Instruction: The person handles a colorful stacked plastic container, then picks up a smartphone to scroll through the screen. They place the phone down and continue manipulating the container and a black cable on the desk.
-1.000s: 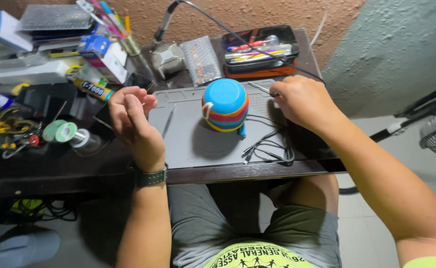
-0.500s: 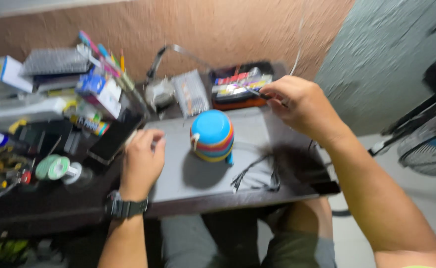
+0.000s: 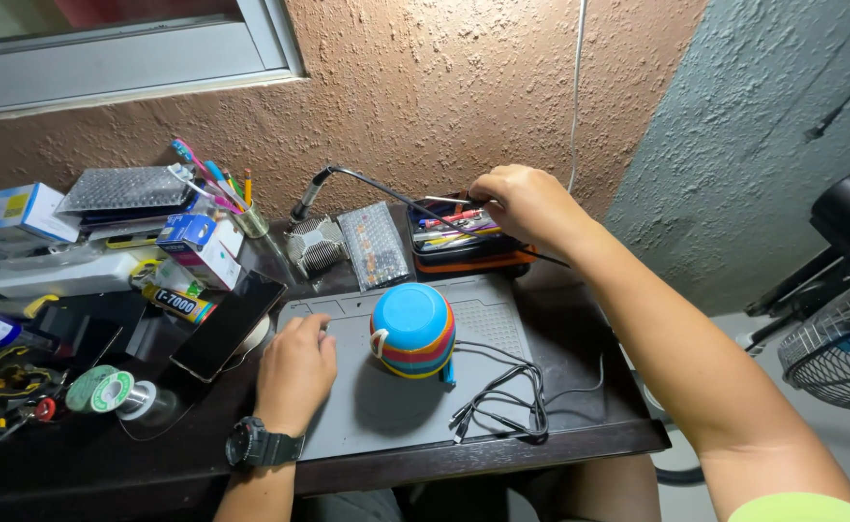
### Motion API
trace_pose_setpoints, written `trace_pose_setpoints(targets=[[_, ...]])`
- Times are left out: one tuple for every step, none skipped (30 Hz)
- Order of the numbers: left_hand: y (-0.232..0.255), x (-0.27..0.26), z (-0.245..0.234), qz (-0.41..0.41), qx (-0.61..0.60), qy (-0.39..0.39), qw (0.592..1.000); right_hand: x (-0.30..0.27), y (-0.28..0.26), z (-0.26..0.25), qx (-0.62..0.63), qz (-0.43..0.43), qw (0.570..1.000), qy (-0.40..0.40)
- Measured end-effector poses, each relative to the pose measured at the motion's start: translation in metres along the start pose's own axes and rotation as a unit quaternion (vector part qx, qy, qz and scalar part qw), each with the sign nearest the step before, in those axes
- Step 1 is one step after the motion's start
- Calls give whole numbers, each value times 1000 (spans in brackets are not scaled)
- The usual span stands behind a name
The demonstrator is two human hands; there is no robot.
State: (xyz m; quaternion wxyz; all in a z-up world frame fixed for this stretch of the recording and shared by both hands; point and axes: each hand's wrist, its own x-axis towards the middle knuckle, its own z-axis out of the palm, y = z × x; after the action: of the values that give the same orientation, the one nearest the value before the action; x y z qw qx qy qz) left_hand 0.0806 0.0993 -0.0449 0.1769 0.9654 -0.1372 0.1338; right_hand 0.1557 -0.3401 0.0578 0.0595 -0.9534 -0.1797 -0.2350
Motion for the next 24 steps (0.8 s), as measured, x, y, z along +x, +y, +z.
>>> trace_pose_setpoints(targets=[[-1,0,0,-1,0,-1,1000,1,3,2,1,0,1000,-1],[-1,-1,-1,3,-17,15,1000,2,5,4,3,-5,1000,-4],[-1,-1,-1,8,-35,32,999,3,8,4,5,-9,1000,-6],[1,0,-5,9,-35,32,999,-3,5,-4,5,-9,1000,-7],[3,-1,-9,13,-69,54,996,-9,2,-11,19,-16,1000,16],[5,-2,-14,17,-102,76,992,-15,-2,-19,33,-23,998,38],[11,-2,-23,15,-102,75,992,-24,-13,-30,34,-24,998,36],[18,-3,-32,23,-136,111,984,-34,-25,-42,76,-33,995,61],[23,-5,-41,28,-168,146,975,-44,-37,-52,120,-43,988,83],[41,-8,-60,24,-167,144,975,-56,-58,-68,123,-44,988,80],[58,-13,-79,33,-234,162,958,-68,-81,-82,176,-53,980,79],[74,-18,-97,41,-300,180,936,-80,-103,-97,229,-62,968,79],[87,-22,-95,29,-297,179,938,-89,-122,-104,237,-66,967,70],[100,-26,-92,41,-412,180,892,-98,-142,-111,293,-58,953,61],[112,-29,-90,50,-519,182,834,-107,-160,-118,348,-51,935,50],[127,-35,-84,37,-515,185,836,-114,-169,-115,357,-55,932,40],[141,-38,-79,50,-575,174,798,-120,-176,-112,349,-69,933,48],[155,-40,-74,62,-632,164,755,-125,-184,-110,342,-83,934,56],[162,-44,-68,57,-629,170,756,-128,-189,-108,347,-89,932,52],[170,-48,-62,46,-648,164,742,-131,-193,-106,314,-88,943,73],[180,-49,-56,39,-668,157,727,-134,-196,-106,277,-85,952,96],[178,-52,-52,37,-667,162,727,-136,-193,-103,279,-89,952,94],[177,-53,-48,31,-663,145,734,-137,-189,-101,238,-100,961,98],[177,-53,-44,26,-659,129,740,-138,-183,-99,196,-111,969,103]])
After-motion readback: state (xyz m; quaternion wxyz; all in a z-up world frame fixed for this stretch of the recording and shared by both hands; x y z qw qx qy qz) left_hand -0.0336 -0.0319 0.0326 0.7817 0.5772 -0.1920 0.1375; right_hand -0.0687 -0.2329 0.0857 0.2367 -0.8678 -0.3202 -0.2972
